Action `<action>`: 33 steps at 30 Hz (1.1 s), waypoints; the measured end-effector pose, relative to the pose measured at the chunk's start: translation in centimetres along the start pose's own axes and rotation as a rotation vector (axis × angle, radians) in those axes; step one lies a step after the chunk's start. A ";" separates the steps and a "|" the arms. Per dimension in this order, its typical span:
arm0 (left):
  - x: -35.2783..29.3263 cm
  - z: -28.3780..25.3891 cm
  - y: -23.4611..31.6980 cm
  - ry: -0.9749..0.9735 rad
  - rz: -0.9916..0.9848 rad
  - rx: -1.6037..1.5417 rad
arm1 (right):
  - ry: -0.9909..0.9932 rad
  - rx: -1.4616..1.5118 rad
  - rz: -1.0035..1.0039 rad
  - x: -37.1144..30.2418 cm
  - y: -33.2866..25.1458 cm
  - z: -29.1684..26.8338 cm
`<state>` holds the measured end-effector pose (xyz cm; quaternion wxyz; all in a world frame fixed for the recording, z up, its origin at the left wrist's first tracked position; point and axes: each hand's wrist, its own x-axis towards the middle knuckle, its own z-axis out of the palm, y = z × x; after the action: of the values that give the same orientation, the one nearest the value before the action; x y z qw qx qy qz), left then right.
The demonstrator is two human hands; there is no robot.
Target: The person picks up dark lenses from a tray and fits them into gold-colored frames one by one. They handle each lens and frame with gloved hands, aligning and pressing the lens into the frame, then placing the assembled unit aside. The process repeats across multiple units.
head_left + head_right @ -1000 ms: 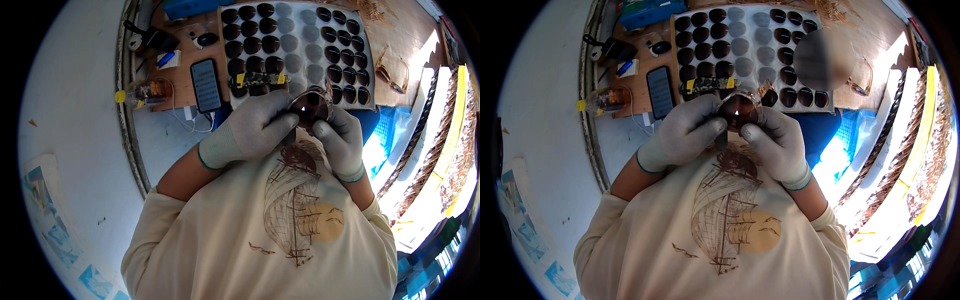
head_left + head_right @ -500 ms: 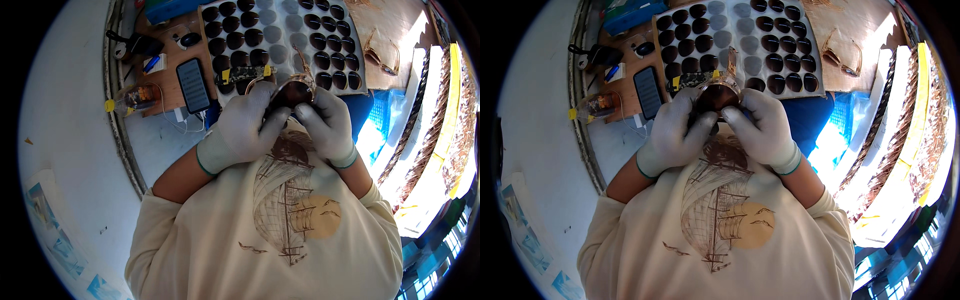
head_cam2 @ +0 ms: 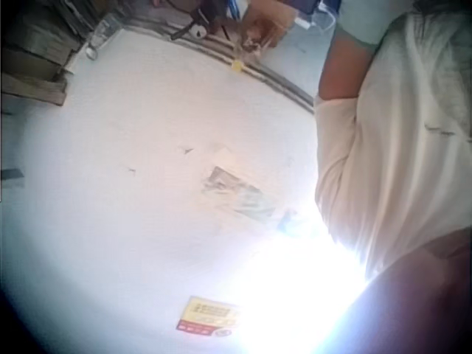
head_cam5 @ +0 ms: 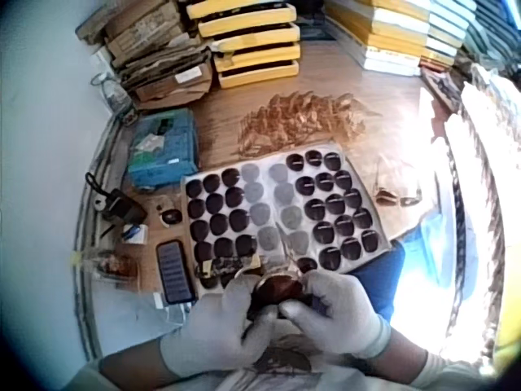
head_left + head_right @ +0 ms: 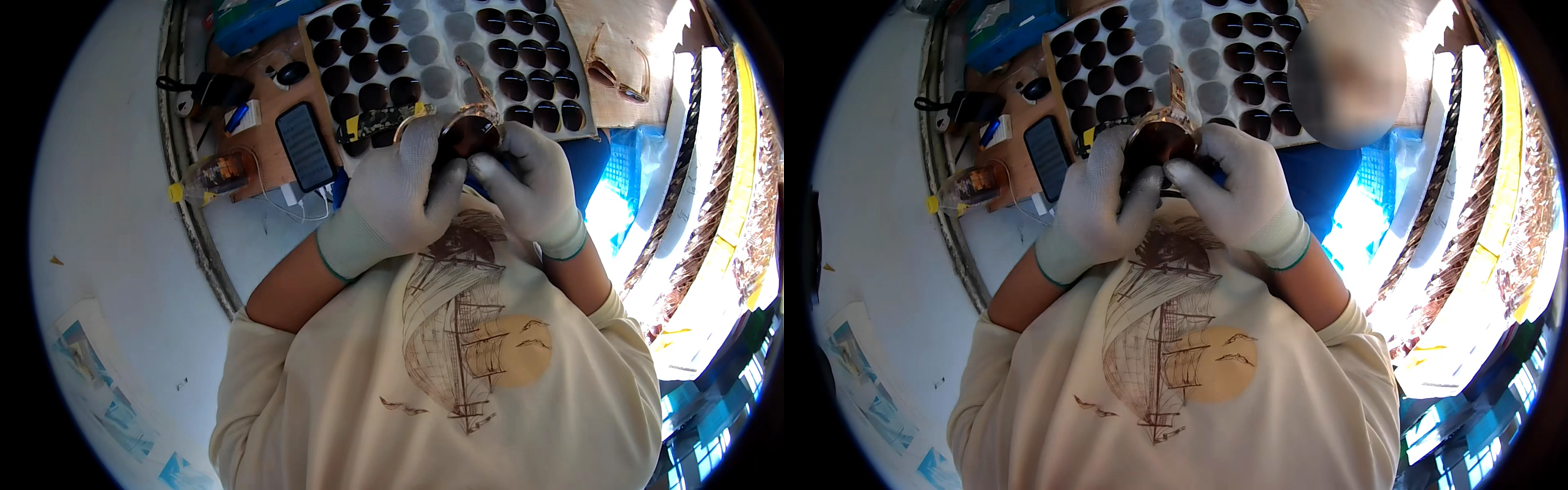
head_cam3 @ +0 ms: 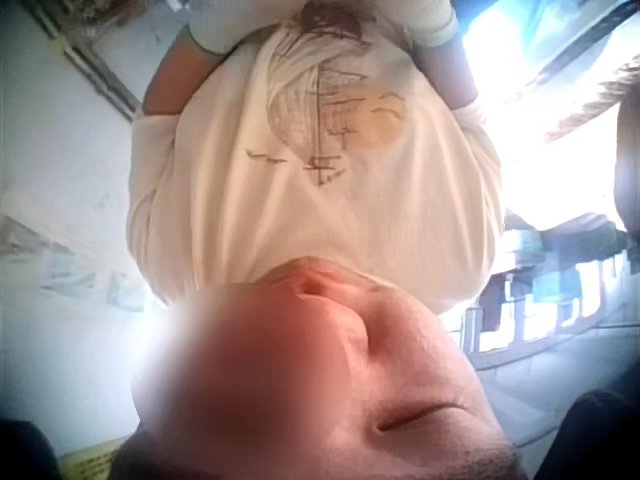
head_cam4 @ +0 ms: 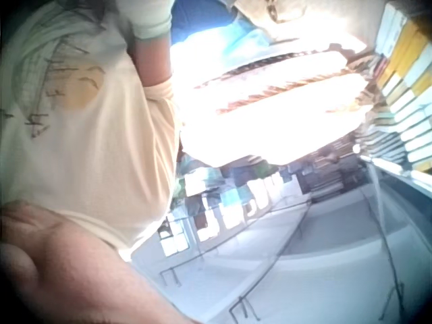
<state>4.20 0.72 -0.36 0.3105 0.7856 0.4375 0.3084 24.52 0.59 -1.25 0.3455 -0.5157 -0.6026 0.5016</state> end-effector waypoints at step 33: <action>3.4 2.3 -1.2 -0.139 -0.411 -1.046 | -0.001 0.193 -0.037 -2.6 1.4 -3.0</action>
<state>6.77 3.76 -1.96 0.7403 0.4440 0.3489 0.3648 28.33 -1.25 -1.50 0.4026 -0.4686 -0.5609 0.5512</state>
